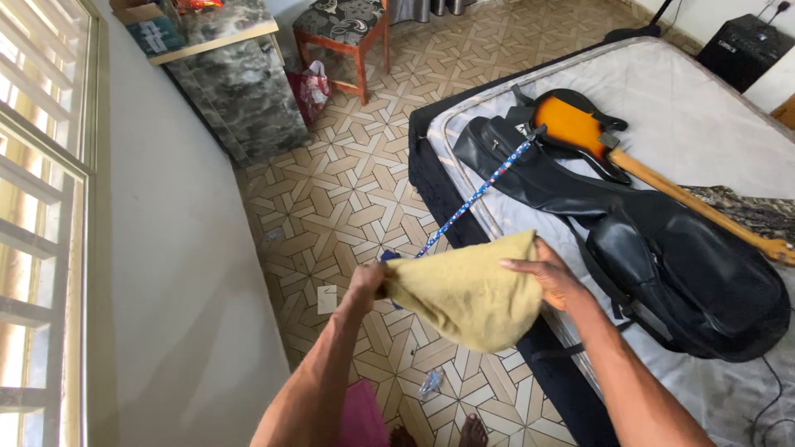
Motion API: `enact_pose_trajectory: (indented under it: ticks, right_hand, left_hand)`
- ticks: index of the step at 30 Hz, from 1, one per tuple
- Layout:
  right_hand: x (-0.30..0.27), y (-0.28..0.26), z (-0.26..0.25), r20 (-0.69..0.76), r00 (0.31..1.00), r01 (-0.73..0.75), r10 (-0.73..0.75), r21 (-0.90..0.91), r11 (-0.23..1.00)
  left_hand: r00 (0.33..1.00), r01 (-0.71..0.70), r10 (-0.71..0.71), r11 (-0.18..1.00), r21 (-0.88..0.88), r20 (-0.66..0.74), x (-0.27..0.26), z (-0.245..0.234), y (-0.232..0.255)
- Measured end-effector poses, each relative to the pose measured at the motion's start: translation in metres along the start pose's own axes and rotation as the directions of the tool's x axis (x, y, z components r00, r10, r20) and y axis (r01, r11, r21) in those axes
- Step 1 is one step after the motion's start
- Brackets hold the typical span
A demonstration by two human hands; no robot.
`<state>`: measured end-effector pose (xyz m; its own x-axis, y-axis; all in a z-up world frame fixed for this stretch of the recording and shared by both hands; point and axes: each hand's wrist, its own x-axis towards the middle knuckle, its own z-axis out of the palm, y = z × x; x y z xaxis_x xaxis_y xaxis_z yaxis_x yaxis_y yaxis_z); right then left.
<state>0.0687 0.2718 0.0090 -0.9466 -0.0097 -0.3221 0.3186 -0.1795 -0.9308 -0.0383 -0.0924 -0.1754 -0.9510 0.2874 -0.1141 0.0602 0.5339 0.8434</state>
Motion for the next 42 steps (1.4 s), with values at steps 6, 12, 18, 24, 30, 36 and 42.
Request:
enact_pose_trajectory:
  ticks: [6, 12, 18, 24, 30, 36, 42]
  right_hand:
    - [0.008, 0.023, -0.035, -0.200, 0.976, -0.114, 0.082, -0.155, 0.981]
    - [0.008, 0.026, -0.036, -0.219, 0.968, -0.122, 0.120, 0.003, 0.992]
    - [0.026, 0.040, -0.037, -0.288, 0.957, 0.069, -0.031, 0.122, 0.990]
    - [0.026, 0.052, -0.043, -0.233, 0.966, 0.057, -0.114, -0.239, 0.969]
    - [0.022, 0.101, -0.075, -0.033, 0.979, 0.124, -0.199, -0.680, 0.723]
    - [-0.030, 0.086, -0.061, -0.365, 0.913, -0.275, -0.183, -0.880, 0.386]
    - [-0.089, 0.083, -0.086, -0.382, 0.907, -0.325, -0.176, -0.902, 0.286]
  left_hand:
    - [0.926, 0.294, -0.370, 0.579, -0.760, 0.077, -0.015, -0.033, 0.096]
    - [0.927, 0.291, -0.366, 0.548, -0.784, 0.088, 0.005, -0.035, 0.078]
    - [0.973, 0.224, -0.127, 0.706, -0.672, 0.191, -0.024, -0.059, 0.118]
    - [0.969, -0.138, 0.100, 0.977, 0.161, 0.225, -0.012, -0.047, 0.103]
    - [0.960, -0.279, 0.256, 0.890, 0.361, 0.110, 0.002, -0.010, 0.069]
    - [0.977, -0.212, 0.204, 0.948, 0.237, 0.057, 0.017, 0.041, 0.058]
    - [0.940, -0.341, 0.338, 0.916, 0.213, 0.051, 0.018, 0.089, 0.081]
